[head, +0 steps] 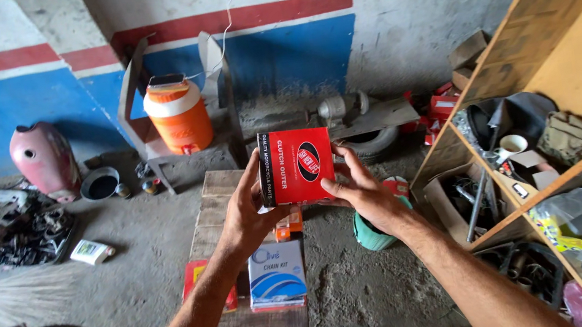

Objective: The person repeatedly picks small boxes of motorcycle parts from a wooden shelf, briefly turns them over in their hands, and places them on a wooden workbench. The person handles items one at a time, including boxes labeled clutch plate and clutch roller, and a small black plastic case.

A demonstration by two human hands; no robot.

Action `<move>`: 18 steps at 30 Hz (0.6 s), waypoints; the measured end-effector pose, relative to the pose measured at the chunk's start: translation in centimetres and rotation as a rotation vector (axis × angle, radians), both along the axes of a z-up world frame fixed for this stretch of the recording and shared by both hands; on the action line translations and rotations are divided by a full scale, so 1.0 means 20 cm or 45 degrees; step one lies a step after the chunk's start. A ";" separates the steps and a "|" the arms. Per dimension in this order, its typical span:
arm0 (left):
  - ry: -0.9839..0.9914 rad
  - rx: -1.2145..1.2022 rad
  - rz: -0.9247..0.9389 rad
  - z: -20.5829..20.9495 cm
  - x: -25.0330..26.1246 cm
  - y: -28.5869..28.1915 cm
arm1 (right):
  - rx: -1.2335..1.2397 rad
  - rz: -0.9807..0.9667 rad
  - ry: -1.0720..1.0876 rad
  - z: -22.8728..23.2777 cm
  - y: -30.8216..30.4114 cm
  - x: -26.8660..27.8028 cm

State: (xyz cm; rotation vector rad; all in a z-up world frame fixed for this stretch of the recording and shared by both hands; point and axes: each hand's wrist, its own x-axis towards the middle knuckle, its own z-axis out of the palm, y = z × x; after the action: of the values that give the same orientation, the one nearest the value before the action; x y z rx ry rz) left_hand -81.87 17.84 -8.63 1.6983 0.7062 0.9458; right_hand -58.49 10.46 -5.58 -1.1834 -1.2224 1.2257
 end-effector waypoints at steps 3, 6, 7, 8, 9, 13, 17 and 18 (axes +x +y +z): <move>-0.288 0.051 -0.100 -0.04 -0.07 0.00 | -0.152 -0.005 -0.052 -0.03 0.02 -0.07; -0.070 -0.069 0.008 -0.09 -0.18 -0.01 | -0.143 0.081 -0.024 -0.08 0.04 -0.15; -0.063 -0.080 0.016 -0.10 -0.20 0.00 | -0.124 0.103 -0.007 -0.10 0.05 -0.18; -0.055 -0.092 0.021 -0.12 -0.23 0.00 | -0.107 0.123 0.011 -0.13 0.05 -0.20; -0.048 -0.104 0.027 -0.14 -0.26 0.00 | -0.090 0.143 0.029 -0.15 0.06 -0.23; -0.104 -0.170 0.075 -0.24 -0.35 -0.01 | -0.107 0.183 0.014 -0.25 0.10 -0.32; -0.103 -0.225 0.136 -0.35 -0.45 -0.02 | -0.088 0.261 -0.058 -0.34 0.14 -0.40; -0.134 -0.206 0.142 -0.37 -0.47 -0.02 | -0.068 0.286 -0.068 -0.36 0.15 -0.41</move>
State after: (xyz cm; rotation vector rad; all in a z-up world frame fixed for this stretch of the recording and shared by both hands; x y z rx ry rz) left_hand -91.32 17.48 -15.97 1.4693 0.7918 1.0197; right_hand -66.77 13.49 -12.80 -1.1466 -1.3996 1.4069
